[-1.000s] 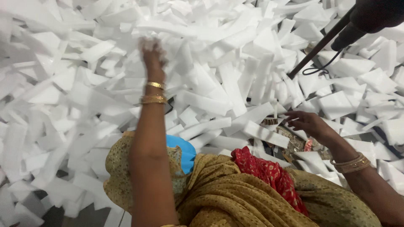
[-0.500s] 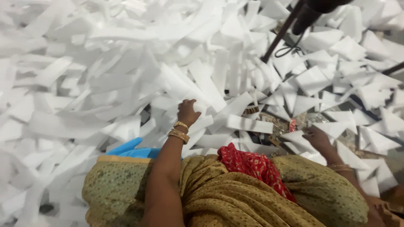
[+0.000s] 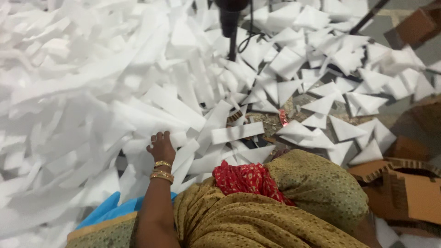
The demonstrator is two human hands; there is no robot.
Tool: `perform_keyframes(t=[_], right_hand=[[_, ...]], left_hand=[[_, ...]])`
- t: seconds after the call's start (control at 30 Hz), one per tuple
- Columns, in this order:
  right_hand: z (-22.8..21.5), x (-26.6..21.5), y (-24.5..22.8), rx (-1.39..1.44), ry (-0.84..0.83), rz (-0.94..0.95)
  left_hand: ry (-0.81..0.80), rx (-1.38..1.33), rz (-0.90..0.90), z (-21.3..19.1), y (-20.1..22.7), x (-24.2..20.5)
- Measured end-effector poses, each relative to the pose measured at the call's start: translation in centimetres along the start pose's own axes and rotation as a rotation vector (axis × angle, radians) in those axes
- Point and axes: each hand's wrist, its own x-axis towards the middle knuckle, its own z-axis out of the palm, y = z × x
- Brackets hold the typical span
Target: The person sits on the floor amidst a large pile of white foam pieces and repeatedly picks up individual pieces. They separate the pieces by hand, pulling them apart into smaller fragments and dropping them back onto the pile.
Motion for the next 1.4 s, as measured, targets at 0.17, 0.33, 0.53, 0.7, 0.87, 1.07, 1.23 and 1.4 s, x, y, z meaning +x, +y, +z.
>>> perform_keyframes(t=[0.17, 0.33, 0.53, 0.7, 0.87, 1.07, 1.23, 1.4], right_hand=[[0.7, -0.4, 1.0, 0.049, -0.025, -0.005], [0.0, 0.3, 1.2, 0.091, -0.044, -0.07], [-1.5, 0.6, 2.2, 0.29, -0.118, -0.197], [-6.5, 2.7, 1.0, 0.763, -0.263, -0.262], [-17.3, 2.2, -6.0, 1.165, -0.455, -0.439], [-27.5, -5.4, -16.1, 1.01, -0.562, -0.538], [-25.4, -7.1, -19.7, 0.921, -0.575, -0.796], [-23.3, -0.9, -21.4, -0.161, -0.018, -1.095]], left_hand=[[-0.076, 0.005, 0.007, -3.1, 2.2, 0.0], [0.071, -0.187, 0.101, -8.3, 6.3, 0.1], [0.202, -0.728, 0.307, -13.1, 10.9, 0.3], [-0.14, -1.515, 0.139, -15.4, 14.6, -0.4], [-0.366, -1.95, 0.146, -16.5, 17.2, -1.9], [-0.388, -2.043, 0.185, -17.0, 17.8, -3.0], [-0.321, -2.035, 0.155, -16.3, 16.7, -2.6], [-0.148, -2.015, 0.129, -15.5, 14.1, -1.9]])
